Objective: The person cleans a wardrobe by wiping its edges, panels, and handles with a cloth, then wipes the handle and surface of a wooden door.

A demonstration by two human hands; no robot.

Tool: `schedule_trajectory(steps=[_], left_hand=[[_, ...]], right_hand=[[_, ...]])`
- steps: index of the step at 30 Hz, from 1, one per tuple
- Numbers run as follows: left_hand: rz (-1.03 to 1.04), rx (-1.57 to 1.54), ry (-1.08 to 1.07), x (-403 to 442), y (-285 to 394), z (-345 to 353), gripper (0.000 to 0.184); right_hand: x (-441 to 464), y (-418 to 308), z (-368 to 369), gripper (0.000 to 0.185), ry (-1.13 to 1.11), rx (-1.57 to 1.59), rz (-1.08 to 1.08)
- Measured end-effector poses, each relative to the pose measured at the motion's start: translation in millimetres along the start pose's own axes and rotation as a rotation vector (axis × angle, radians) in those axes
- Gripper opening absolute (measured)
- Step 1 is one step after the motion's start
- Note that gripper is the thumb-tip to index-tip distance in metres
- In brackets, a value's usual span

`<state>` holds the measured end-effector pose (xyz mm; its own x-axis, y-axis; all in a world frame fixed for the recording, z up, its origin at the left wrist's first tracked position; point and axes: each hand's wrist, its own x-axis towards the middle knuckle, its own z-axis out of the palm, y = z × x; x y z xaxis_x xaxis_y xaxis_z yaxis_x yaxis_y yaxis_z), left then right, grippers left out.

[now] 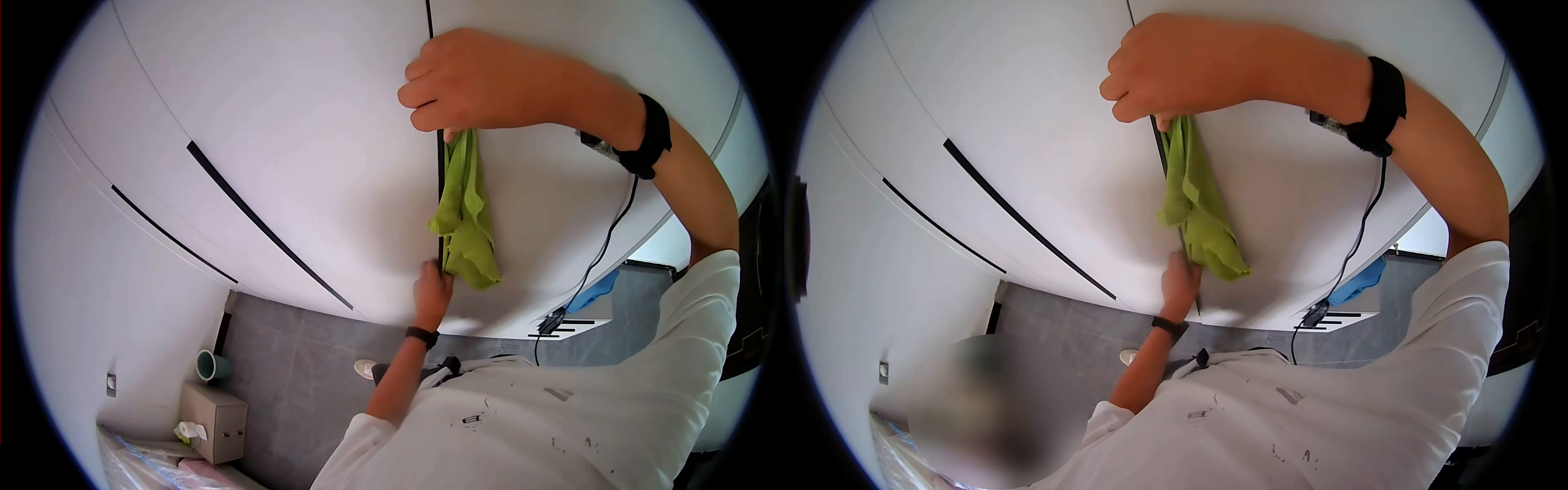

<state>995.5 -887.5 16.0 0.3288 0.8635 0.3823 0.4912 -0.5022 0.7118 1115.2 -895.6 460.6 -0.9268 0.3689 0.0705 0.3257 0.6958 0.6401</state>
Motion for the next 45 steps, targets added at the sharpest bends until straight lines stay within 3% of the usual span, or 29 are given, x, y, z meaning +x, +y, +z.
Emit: schedule_trajectory(steps=[6, 11, 28, 37, 45], left_hand=[[-0.037, 0.013, 0.000, 1, 4, 3, 0.025], [0.050, 0.047, 0.065, 3, 4, 4, 0.024], [0.063, 0.068, -0.036, 1, -7, -5, 0.027], [0.090, 0.113, -0.054, 5, -1, -12, 0.027], [0.086, 0.032, -0.018, 16, 16, -30, 0.023]], right_hand=[[-2, 0, -1, 0.016, 0.048, -0.034, -0.036], [-11, 11, 14, 0.017, 0.090, 0.067, -0.035], [-13, 14, 22, 0.023, 0.215, 0.134, 0.014], [-17, 7, 13, 0.018, 0.157, 0.018, 0.069], [-21, 10, 17, 0.012, 0.291, -0.059, 0.096]])
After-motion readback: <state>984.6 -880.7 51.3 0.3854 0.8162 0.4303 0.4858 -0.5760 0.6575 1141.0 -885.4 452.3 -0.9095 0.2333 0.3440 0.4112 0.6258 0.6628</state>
